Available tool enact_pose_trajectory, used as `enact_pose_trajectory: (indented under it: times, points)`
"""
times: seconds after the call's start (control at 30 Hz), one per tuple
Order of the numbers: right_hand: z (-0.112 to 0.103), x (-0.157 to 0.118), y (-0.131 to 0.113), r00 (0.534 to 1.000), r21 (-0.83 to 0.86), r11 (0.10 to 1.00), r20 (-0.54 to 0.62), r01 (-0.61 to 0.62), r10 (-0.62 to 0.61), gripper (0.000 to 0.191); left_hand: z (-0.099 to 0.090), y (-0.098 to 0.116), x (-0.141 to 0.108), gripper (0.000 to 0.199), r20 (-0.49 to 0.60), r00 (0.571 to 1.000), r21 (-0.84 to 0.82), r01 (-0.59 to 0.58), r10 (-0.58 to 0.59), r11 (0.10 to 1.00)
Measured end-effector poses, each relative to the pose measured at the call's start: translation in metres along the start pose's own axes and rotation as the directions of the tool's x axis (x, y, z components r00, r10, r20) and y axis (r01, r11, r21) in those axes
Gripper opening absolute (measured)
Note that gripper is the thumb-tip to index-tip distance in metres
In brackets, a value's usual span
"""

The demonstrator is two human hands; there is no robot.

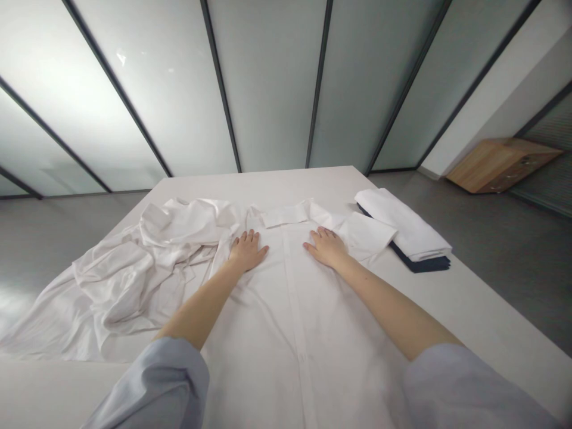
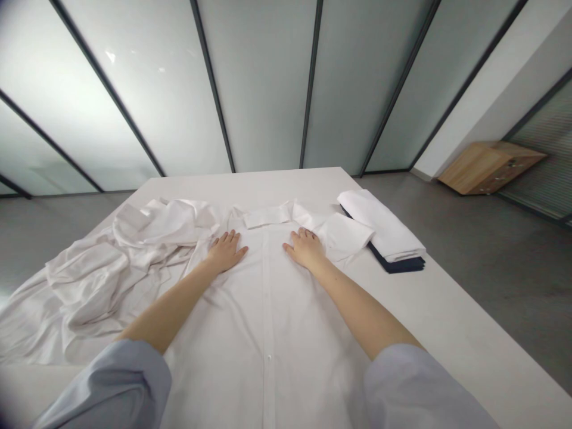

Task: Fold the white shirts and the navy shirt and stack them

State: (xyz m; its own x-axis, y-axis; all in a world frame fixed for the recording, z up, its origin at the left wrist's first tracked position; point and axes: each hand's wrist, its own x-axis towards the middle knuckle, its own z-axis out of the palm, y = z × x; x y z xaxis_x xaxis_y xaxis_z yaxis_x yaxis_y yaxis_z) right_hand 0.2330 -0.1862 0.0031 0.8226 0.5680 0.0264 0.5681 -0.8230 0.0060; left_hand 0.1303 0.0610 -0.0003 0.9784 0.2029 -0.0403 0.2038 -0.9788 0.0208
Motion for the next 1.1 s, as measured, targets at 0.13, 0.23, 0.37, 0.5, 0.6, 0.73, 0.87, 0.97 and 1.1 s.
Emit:
enact_pose_trajectory:
  times: [0.13,0.23,0.37,0.5,0.6,0.73,0.87,0.97,1.1]
  points:
    - [-0.021,0.01,-0.003,0.993,0.042,0.994,0.065,-0.1,0.098,0.05,-0.016,0.006,0.004,0.077,-0.001,1.0,-0.029,0.008,-0.008,1.0]
    - [-0.029,0.037,-0.001,0.984,0.174,0.97,0.074,-0.17,0.159,0.05,-0.025,0.007,0.028,0.072,-0.078,0.996,-0.147,0.02,-0.032,0.989]
    - [-0.023,0.077,0.003,0.973,0.446,0.865,0.078,-0.229,0.218,0.058,-0.021,0.004,0.066,0.064,-0.047,0.991,-0.513,0.082,-0.124,0.855]
    - [-0.018,0.104,0.002,0.951,0.614,0.726,0.225,-0.308,0.212,0.047,-0.017,0.003,0.091,0.051,0.043,0.993,-0.724,0.109,-0.113,0.681]
    - [-0.023,0.118,-0.001,0.935,0.674,0.65,0.288,-0.351,0.207,0.037,-0.023,0.001,0.104,0.04,0.096,0.985,-0.78,0.163,-0.141,0.604]
    - [-0.031,0.129,-0.004,0.966,0.876,0.457,0.033,-0.151,0.255,0.055,-0.035,-0.003,0.111,0.057,-0.065,0.987,-0.832,0.029,-0.15,0.554]
    - [-0.032,0.121,-0.005,0.984,0.818,0.57,-0.03,-0.076,0.174,0.066,-0.037,0.0,0.095,0.077,-0.107,0.994,-0.621,-0.067,-0.001,0.781]
    - [-0.028,0.096,-0.008,0.996,0.583,0.808,0.023,-0.085,0.089,0.066,-0.027,0.016,0.069,0.078,0.012,0.997,-0.355,-0.065,0.074,0.933]
    - [-0.017,0.048,-0.019,0.985,0.191,0.974,0.142,-0.123,0.097,0.07,-0.007,0.039,0.039,0.08,0.117,0.993,-0.122,0.045,-0.031,0.992]
